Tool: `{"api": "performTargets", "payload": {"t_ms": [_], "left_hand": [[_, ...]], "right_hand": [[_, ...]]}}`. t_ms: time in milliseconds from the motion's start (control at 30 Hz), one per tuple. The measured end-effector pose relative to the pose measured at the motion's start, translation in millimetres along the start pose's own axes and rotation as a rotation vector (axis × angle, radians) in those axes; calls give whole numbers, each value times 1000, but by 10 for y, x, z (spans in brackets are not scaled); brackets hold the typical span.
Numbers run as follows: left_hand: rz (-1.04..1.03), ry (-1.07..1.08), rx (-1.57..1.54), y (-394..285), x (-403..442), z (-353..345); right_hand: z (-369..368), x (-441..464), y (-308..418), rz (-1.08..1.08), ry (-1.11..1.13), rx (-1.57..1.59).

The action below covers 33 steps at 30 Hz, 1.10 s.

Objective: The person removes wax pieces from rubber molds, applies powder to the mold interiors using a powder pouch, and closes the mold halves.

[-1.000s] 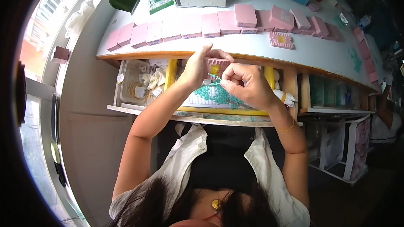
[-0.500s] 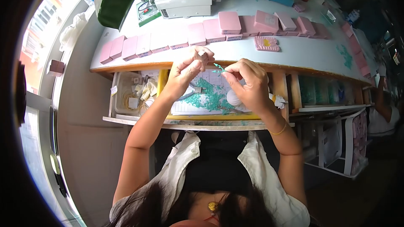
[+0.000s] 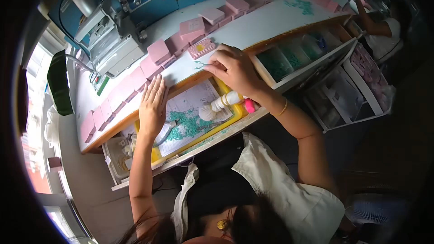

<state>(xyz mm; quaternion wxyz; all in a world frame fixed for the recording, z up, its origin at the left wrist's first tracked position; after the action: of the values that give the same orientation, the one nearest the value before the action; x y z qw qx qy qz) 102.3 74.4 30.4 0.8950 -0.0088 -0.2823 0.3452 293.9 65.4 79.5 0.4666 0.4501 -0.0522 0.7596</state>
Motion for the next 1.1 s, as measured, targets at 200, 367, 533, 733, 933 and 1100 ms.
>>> {"api": "performTargets", "payload": {"t_ms": [200,367,533,733,933,1100], "left_hand": [[170,-239,-174,263,8,513],[550,-392,-1287,720,-79,305],[318,-459,-2421,737,-236,26],[426,-186,-2687,151,-29,-237],[707,-34,-2535,19,-139,-660],[746,-65,-2479,84,-195,-662]], "right_hand": [[678,-329,-1683,-374,-151,-128],[1325,-154,-3031,-524,-162,-442],[1347,34,-2656,-457,-275,-200],[29,-248,-732,-116,629,0],[769,227,-1993,-223,-29,-599],[1020,-19,-3013,-362,192,-715]]}}
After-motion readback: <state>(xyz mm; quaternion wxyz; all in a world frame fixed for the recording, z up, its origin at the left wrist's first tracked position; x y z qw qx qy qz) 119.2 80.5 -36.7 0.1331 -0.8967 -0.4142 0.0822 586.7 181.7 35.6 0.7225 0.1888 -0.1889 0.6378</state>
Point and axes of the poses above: each hand's wrist, its own x-axis towards the middle knuckle, its own z-axis out of the back of the hand, y = z × x, the point moved 10 cm from there along x, towards the middle knuckle, and after that the axes turned 15 degrees about -x, right-handed, at the moved point
